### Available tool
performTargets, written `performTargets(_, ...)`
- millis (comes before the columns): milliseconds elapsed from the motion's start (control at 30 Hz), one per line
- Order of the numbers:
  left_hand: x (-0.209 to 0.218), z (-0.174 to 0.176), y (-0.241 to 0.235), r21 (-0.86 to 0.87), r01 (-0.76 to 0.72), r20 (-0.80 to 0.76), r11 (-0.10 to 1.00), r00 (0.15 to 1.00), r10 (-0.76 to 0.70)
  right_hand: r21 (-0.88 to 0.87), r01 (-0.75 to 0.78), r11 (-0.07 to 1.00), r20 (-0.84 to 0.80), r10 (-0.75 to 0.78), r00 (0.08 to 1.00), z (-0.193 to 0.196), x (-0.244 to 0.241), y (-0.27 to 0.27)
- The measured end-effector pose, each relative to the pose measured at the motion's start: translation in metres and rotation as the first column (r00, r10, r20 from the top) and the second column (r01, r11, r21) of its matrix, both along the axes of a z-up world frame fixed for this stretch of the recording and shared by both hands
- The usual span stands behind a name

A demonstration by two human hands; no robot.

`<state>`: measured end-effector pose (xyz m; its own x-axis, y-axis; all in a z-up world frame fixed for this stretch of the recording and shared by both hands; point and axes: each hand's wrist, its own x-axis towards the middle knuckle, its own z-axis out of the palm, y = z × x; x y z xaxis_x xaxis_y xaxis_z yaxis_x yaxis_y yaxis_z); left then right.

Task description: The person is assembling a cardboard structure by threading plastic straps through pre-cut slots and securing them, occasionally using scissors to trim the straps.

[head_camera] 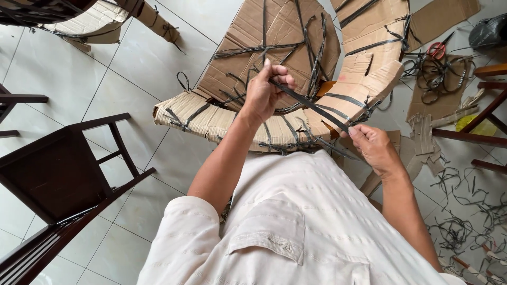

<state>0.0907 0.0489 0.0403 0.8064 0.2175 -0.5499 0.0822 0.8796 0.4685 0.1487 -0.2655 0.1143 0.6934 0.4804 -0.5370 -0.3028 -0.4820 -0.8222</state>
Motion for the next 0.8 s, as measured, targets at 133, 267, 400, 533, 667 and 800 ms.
performTargets(133, -0.004, 0.015, 0.032, -0.087, -0.152, -0.002, 0.985, 0.988, 0.152, -0.036, -0.044, 0.998, -0.104, 0.040, 0.994, 0.027, 0.003, -0.011)
performTargets(267, -0.003, 0.064, 0.060, 0.107, -0.103, -0.412, 0.989, 0.901, 0.138, -0.100, 0.033, 0.994, -0.058, -0.039, 0.998, 0.031, 0.007, -0.029)
performTargets(400, -0.018, 0.014, 0.024, 0.208, 0.189, -0.451, 0.960, 0.889, -0.078, -0.151, 0.120, 0.981, 0.024, -0.117, 0.993, 0.054, -0.002, 0.001)
performTargets(533, -0.028, -0.005, -0.032, 0.061, 0.389, -0.394, 0.919, 0.856, -0.336, -0.158, 0.065, 0.985, 0.194, -0.034, 0.980, 0.062, -0.015, 0.030)
performTargets(667, -0.009, -0.015, -0.082, -0.070, 0.534, -0.182, 0.842, 0.823, -0.538, -0.398, -0.061, 0.915, 0.218, 0.159, 0.963, 0.039, -0.030, 0.037)
performTargets(800, 0.021, -0.060, -0.111, -0.047, 0.469, -0.171, 0.882, 0.866, -0.469, -0.426, -0.075, 0.901, 0.208, 0.179, 0.962, 0.017, -0.040, 0.041)
